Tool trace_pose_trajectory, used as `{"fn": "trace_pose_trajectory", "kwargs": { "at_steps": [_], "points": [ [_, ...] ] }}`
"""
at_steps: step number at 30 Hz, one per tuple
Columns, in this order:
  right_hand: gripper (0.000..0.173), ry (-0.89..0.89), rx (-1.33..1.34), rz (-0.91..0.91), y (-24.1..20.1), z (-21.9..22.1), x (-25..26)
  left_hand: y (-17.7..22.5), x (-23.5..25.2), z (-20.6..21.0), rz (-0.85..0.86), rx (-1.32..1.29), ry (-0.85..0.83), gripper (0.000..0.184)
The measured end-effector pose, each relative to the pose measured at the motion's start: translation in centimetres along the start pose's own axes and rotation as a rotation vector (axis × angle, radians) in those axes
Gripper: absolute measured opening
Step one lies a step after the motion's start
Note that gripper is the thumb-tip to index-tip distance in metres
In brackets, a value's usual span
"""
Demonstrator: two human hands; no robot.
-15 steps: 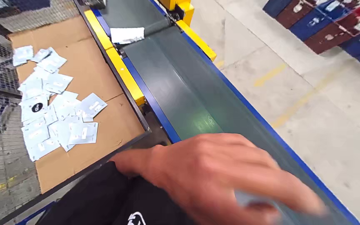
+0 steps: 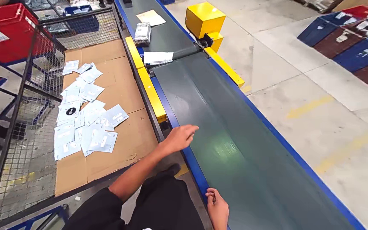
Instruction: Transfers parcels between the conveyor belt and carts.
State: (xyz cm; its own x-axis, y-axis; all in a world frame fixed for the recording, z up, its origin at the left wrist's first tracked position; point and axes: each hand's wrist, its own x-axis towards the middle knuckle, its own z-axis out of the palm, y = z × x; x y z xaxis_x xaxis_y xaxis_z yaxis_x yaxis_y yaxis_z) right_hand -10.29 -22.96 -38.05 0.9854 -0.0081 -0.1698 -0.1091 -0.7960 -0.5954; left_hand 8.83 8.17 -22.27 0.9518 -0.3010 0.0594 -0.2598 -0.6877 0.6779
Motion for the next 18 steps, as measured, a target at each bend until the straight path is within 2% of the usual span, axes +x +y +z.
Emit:
{"fn": "trace_pose_trajectory", "kwargs": {
  "at_steps": [2,4,7,9,12,15,18],
  "points": [
    [0.021,-0.005,0.017,-0.011,-0.3,0.4,0.2,-3.0,2.2,-0.5,-0.153,-0.142,0.074,0.053],
    [0.022,-0.012,0.030,-0.028,-0.7,0.5,0.2,-6.4,5.1,-1.2,-0.281,-0.288,0.220,0.064],
    [0.023,-0.023,0.039,-0.032,-0.9,0.3,0.2,-11.4,9.0,-2.5,-0.433,-0.429,0.372,0.056],
    [0.023,-0.021,0.037,-0.019,-0.9,0.3,0.1,-13.6,10.0,-2.6,-0.473,-0.382,0.390,0.046],
    [0.023,0.023,0.045,0.004,-0.8,0.7,-0.3,-14.5,8.6,0.1,-0.486,-0.221,0.310,0.039],
    [0.023,0.072,0.069,0.017,-1.2,1.6,0.5,-13.5,5.8,5.4,-0.473,-0.138,0.172,0.035],
    [0.021,0.090,0.061,0.011,-0.9,1.2,0.6,-9.3,0.8,12.7,-0.372,-0.173,-0.084,0.031]
  ]
}}
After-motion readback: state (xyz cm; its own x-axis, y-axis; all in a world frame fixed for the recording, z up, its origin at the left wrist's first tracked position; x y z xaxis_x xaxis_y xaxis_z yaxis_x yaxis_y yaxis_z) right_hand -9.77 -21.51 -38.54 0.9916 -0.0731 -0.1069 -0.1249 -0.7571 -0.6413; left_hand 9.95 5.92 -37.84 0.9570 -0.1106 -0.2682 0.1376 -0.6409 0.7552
